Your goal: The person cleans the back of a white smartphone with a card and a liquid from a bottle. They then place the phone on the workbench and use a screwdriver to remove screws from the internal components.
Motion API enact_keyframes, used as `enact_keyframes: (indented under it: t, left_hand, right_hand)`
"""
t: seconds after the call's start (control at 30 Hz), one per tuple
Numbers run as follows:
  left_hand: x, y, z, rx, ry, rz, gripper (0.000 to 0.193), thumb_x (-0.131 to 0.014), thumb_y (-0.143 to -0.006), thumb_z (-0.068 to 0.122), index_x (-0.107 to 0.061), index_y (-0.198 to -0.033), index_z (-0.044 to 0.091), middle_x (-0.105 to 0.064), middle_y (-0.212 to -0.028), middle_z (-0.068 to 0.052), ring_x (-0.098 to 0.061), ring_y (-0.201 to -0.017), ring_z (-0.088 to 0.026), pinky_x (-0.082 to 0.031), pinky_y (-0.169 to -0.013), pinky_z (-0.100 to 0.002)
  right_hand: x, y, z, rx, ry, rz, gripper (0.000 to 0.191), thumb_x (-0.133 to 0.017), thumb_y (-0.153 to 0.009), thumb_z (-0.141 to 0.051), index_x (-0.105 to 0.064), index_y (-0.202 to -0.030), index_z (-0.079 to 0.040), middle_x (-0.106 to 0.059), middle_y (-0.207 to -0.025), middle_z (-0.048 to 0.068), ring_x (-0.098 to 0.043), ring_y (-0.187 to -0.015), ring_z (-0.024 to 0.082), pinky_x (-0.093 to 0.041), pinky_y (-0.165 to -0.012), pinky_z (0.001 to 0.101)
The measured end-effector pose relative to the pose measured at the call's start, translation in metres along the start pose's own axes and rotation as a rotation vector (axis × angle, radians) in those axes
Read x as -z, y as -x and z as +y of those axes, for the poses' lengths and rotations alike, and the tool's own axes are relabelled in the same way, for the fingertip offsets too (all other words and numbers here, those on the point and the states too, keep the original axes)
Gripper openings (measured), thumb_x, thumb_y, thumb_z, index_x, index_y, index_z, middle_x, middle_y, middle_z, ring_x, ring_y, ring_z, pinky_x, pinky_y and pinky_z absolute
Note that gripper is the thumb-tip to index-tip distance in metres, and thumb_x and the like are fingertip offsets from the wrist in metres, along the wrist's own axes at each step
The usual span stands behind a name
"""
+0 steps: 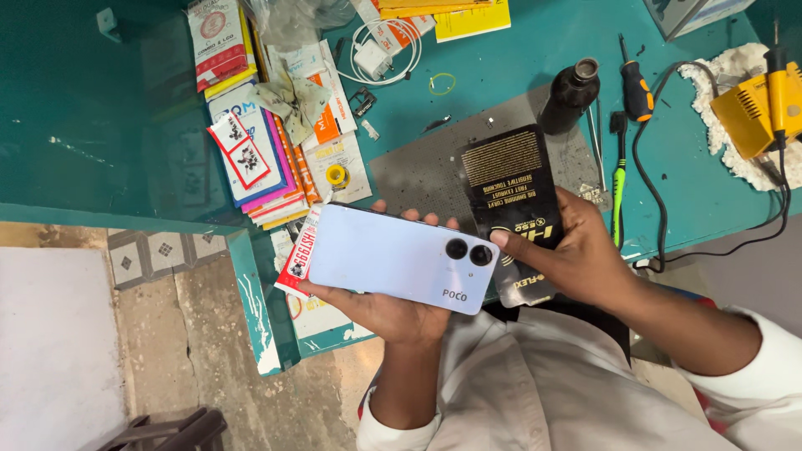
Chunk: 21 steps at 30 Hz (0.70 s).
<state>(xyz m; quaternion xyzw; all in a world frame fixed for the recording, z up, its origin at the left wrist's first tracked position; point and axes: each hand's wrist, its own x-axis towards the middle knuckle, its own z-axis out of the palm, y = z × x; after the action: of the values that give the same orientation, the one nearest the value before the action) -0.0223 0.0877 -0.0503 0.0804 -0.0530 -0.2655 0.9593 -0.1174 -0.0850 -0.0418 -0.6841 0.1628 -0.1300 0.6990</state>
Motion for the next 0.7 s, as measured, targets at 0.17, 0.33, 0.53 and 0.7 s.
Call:
enact_keyframes:
  t: [0.17, 0.33, 0.53, 0.7]
  left_hand:
    - [-0.002, 0.001, -0.002, 0.046, -0.010, 0.006, 0.113, -0.028, -0.083, 0.099, -0.050, -0.141, 0.004, -0.065, -0.120, -0.021, -0.061, -0.115, -0.039, -0.041, -0.112, -0.064]
    - [-0.003, 0.003, -0.003, 0.068, -0.003, 0.046, 0.118, -0.028, -0.079, 0.100, -0.050, -0.141, 0.003, -0.064, -0.120, -0.023, -0.061, -0.115, -0.039, -0.043, -0.110, -0.063]
    - [-0.003, 0.003, -0.005, 0.063, -0.021, 0.043, 0.118, -0.026, -0.081, 0.100, -0.049, -0.141, 0.001, -0.062, -0.120, -0.024, -0.061, -0.114, -0.040, -0.045, -0.109, -0.061]
    - [-0.006, 0.001, -0.005, 0.064, -0.038, 0.081, 0.117, -0.025, -0.081, 0.099, -0.051, -0.137, 0.000, -0.064, -0.115, -0.025, -0.061, -0.110, -0.040, -0.047, -0.105, -0.059]
  right_hand:
    - [0.008, 0.002, -0.007, -0.045, 0.080, -0.031, 0.029, -0.074, -0.092, -0.010, -0.064, -0.118, -0.001, -0.072, -0.097, 0.002, -0.063, -0.084, 0.004, -0.054, -0.072, 0.0227]
    - [0.003, 0.002, -0.011, 0.046, 0.067, -0.045, 0.028, -0.072, -0.094, -0.011, -0.064, -0.119, 0.000, -0.072, -0.102, 0.000, -0.061, -0.089, 0.001, -0.054, -0.075, 0.0204]
    - [-0.003, 0.001, -0.015, 0.065, 0.045, -0.070, 0.026, -0.071, -0.095, -0.011, -0.064, -0.117, 0.001, -0.074, -0.102, 0.001, -0.065, -0.090, 0.003, -0.057, -0.075, 0.0210]
    - [-0.002, -0.002, -0.019, 0.037, 0.085, -0.054, 0.026, -0.072, -0.094, -0.011, -0.065, -0.116, 0.001, -0.075, -0.101, 0.002, -0.066, -0.089, 0.003, -0.057, -0.075, 0.0217]
